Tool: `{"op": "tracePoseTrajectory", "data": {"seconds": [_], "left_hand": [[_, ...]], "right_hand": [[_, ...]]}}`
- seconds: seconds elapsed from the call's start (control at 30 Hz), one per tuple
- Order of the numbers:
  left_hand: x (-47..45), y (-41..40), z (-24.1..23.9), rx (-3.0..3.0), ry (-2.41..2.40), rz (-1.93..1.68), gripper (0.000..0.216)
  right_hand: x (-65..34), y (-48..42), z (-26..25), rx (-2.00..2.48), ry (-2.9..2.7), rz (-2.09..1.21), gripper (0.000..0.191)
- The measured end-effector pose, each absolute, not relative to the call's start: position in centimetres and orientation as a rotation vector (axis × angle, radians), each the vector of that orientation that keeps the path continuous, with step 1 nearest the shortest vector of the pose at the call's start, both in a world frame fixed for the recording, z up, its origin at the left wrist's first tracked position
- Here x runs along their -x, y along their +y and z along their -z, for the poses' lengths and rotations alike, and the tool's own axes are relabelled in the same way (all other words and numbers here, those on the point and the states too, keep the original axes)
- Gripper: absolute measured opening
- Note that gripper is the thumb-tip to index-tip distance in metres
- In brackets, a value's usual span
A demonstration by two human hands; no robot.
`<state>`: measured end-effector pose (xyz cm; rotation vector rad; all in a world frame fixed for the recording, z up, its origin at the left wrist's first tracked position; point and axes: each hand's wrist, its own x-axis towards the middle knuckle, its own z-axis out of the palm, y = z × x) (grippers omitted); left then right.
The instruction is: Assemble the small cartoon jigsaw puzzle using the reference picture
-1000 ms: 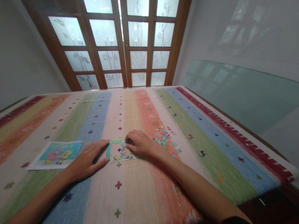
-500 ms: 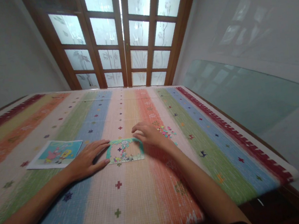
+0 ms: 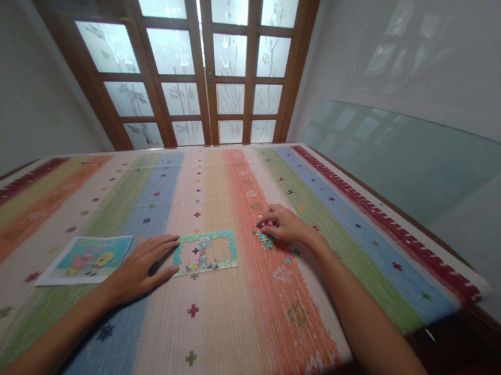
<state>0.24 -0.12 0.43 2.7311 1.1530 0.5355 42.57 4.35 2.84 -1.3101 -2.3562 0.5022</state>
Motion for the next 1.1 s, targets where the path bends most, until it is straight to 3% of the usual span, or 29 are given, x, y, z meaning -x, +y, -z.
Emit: {"op": "tracePoseTrajectory", "data": {"seconds": [0.37, 0.63, 0.9, 1.1], "left_hand": [[-0.1, -0.1, -0.3, -2.736, 1.151, -0.499, 0.053], [-0.1, 0.0, -0.5, -2.73, 1.145, -0.505, 0.052], [-0.3, -0.1, -0.4, -2.738, 1.143, -0.509, 0.053], [-0.3, -0.1, -0.3, -2.752, 1.132, -0.538, 0.054]], "right_hand": [[-40.8, 4.0, -2.1, 1.278, -2.373, -0.51, 0.007], [-37.7, 2.8, -2.7, 1.201, -2.157, -0.841, 0.01], [-31.8, 2.0, -2.7, 1.023, -2.35, -0.792, 0.019], [-29.5, 1.9, -2.3, 0.995, -2.428, -0.614, 0.014]]}}
